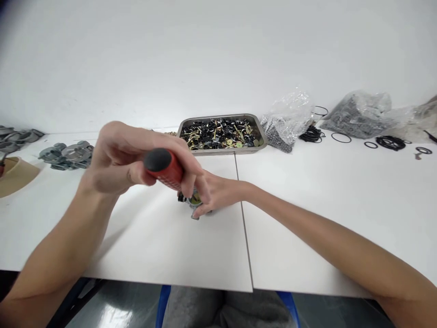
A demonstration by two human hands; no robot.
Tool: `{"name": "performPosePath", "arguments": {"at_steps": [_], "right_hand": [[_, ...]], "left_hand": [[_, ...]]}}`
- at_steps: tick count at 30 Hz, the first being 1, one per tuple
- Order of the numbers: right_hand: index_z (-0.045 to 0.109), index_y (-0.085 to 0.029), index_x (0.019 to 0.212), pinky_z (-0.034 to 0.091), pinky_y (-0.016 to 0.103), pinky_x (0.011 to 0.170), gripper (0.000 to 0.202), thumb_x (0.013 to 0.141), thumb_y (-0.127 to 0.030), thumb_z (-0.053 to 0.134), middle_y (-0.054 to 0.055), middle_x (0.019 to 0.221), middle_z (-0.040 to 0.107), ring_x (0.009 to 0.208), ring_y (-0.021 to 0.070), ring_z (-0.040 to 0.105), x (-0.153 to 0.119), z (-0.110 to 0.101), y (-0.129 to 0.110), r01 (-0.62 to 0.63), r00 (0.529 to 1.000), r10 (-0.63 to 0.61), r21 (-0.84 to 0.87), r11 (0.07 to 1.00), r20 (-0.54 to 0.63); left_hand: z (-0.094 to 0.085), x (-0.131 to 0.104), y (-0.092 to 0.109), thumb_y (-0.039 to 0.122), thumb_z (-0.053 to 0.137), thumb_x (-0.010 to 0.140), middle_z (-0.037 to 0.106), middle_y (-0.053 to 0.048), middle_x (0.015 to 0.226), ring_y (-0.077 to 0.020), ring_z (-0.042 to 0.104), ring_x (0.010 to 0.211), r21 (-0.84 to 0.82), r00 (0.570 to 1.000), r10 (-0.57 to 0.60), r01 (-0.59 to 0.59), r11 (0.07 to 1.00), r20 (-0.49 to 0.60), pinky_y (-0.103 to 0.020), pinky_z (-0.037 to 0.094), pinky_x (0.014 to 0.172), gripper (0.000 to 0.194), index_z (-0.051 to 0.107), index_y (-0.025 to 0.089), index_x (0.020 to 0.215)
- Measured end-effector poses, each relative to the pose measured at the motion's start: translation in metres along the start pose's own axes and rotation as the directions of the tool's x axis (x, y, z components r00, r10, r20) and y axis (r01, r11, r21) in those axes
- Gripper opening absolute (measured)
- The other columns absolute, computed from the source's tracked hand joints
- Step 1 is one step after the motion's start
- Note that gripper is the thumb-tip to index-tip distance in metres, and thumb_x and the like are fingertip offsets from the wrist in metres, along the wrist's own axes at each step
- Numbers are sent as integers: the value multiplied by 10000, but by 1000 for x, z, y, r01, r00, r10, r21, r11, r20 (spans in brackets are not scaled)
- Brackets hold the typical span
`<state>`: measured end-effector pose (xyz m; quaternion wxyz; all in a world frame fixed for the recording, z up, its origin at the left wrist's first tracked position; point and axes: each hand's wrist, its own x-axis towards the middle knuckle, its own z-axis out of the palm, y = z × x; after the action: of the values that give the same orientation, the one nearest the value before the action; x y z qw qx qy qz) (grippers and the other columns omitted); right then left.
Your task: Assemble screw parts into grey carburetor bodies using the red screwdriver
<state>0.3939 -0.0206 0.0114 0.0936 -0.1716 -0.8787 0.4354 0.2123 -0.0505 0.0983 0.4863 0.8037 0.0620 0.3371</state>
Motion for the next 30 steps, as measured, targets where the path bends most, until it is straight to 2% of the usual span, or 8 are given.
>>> {"name": "performPosePath", "arguments": {"at_steps": [3, 7, 11, 14, 17, 19, 25, 30], "right_hand": [[558, -241, 1245, 411, 345, 1062, 560, 743, -337, 787, 53, 1342, 428, 1249, 228, 432, -1, 0, 2, -29, 999, 30, -12, 999, 31], [584, -241, 1220, 353, 371, 1111, 555, 716, -304, 808, 57, 1336, 386, 1254, 233, 415, -1, 1, 6, -29, 999, 30, -32, 999, 26], [570, -237, 1249, 360, 359, 1100, 577, 726, -310, 803, 63, 1333, 410, 1256, 225, 417, 0, 2, 9, 32, 999, -34, 61, 998, 21], [587, -228, 1207, 356, 352, 1099, 537, 719, -286, 806, 60, 1327, 421, 1240, 223, 429, 0, 2, 8, 16, 1000, -17, 53, 998, 20], [581, -212, 1201, 337, 366, 1116, 543, 713, -284, 809, 70, 1330, 418, 1268, 236, 403, 0, 1, 5, 7, 1000, -8, 40, 999, 13], [581, -205, 1202, 337, 375, 1117, 541, 716, -290, 804, 78, 1341, 412, 1289, 246, 385, 0, 1, 5, 11, 1000, -11, 41, 999, 13], [515, -205, 1333, 315, 407, 1132, 685, 719, -317, 797, 97, 1458, 307, 1358, 282, 303, 1, 3, 8, -3, 1000, 3, 21, 1000, 7], [536, -193, 1311, 342, 386, 1117, 633, 738, -317, 776, 98, 1473, 308, 1352, 271, 327, 0, 2, 6, 19, 1000, -20, 38, 999, 22]], "left_hand": [[-1, -1, 0, 344, 545, 927, 682, 5, 850, -225, 714, 878, 69, 995, -51, 57, 996, -85, -360, 619, 760, 341, 602, 235, 1245], [-4, -1, -1, 362, 583, 901, 686, 2, 880, -202, 716, 824, 234, 982, 67, -24, 972, -179, -311, 619, 714, 234, 686, 255, 1082], [-2, 0, -3, 331, 773, 746, 680, -21, 920, -171, 688, 721, 373, 948, 220, -124, 919, -229, -278, 605, 634, 241, 707, 217, 947], [-1, 1, -8, 325, 810, 703, 649, 6, 763, -155, 674, 672, 320, 933, 164, -56, 946, -321, -264, 590, 610, 322, 656, 205, 959], [-2, 2, -15, 333, 836, 666, 615, 27, 695, -153, 656, 626, 161, 946, 123, -77, 984, -300, -285, 584, 557, 337, 587, 203, 852], [-2, 3, -17, 341, 844, 652, 607, 27, 691, -145, 645, 606, 119, 951, 114, -83, 989, -287, -292, 580, 537, 354, 538, 199, 758], [2, 2, -16, 337, 828, 677, 599, 23, 676, -131, 636, 618, 143, 966, 101, -68, 987, -237, -279, 578, 547, 345, 518, 192, 721], [1, -1, -16, 417, 826, 661, 625, 10, 692, -155, 665, 654, 189, 956, 26, 31, 981, -292, -295, 590, 599, 388, 524, 189, 746]]}}
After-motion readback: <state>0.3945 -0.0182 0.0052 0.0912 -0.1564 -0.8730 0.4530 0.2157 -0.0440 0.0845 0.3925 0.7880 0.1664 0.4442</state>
